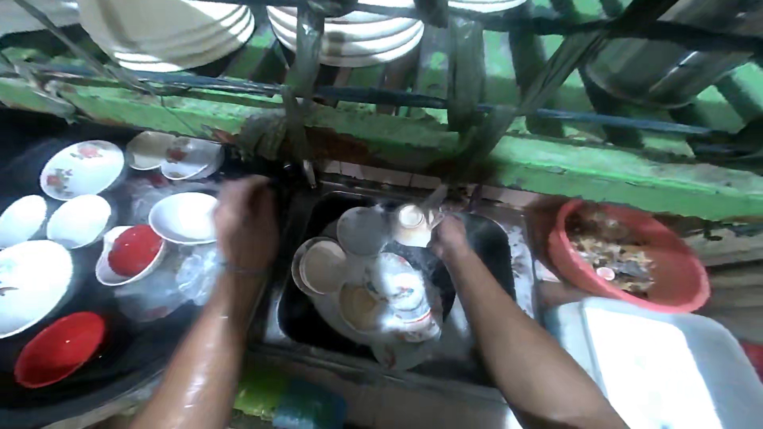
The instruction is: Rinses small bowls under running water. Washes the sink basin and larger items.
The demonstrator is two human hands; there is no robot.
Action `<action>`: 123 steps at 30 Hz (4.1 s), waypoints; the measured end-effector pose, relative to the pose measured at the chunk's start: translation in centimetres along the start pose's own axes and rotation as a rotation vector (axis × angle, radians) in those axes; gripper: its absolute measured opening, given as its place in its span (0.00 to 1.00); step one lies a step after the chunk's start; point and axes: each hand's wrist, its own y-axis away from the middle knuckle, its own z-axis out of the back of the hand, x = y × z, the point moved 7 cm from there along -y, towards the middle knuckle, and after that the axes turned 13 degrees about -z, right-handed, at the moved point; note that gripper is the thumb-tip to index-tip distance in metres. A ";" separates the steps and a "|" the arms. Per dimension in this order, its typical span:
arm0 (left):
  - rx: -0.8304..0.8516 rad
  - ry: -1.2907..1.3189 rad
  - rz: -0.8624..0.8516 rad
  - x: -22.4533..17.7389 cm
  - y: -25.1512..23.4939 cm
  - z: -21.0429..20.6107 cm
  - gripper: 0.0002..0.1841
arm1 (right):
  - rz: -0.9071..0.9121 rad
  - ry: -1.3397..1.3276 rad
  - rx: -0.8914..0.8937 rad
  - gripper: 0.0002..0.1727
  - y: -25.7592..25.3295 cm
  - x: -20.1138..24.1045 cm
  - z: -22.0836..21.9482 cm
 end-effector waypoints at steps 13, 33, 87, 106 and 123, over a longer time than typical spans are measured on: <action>0.724 0.865 -0.010 -16.7 -3.3 -23.0 0.20 | -0.006 0.595 0.057 0.21 -0.2 -6.1 0.8; 0.126 -0.032 -0.079 0.0 -1.2 0.0 0.17 | 0.195 1.045 -0.065 0.26 -1.5 -3.2 -0.2; 0.808 0.055 -0.575 -18.8 -3.5 -19.8 0.19 | 0.171 0.999 -0.167 0.21 -0.2 -7.7 3.7; -0.159 -0.209 0.295 10.0 0.4 8.4 0.33 | 0.259 0.595 0.022 0.23 -0.8 0.9 -0.7; 0.156 0.625 0.594 -1.9 3.2 -24.6 0.26 | 0.286 0.162 -0.231 0.18 3.0 2.8 6.5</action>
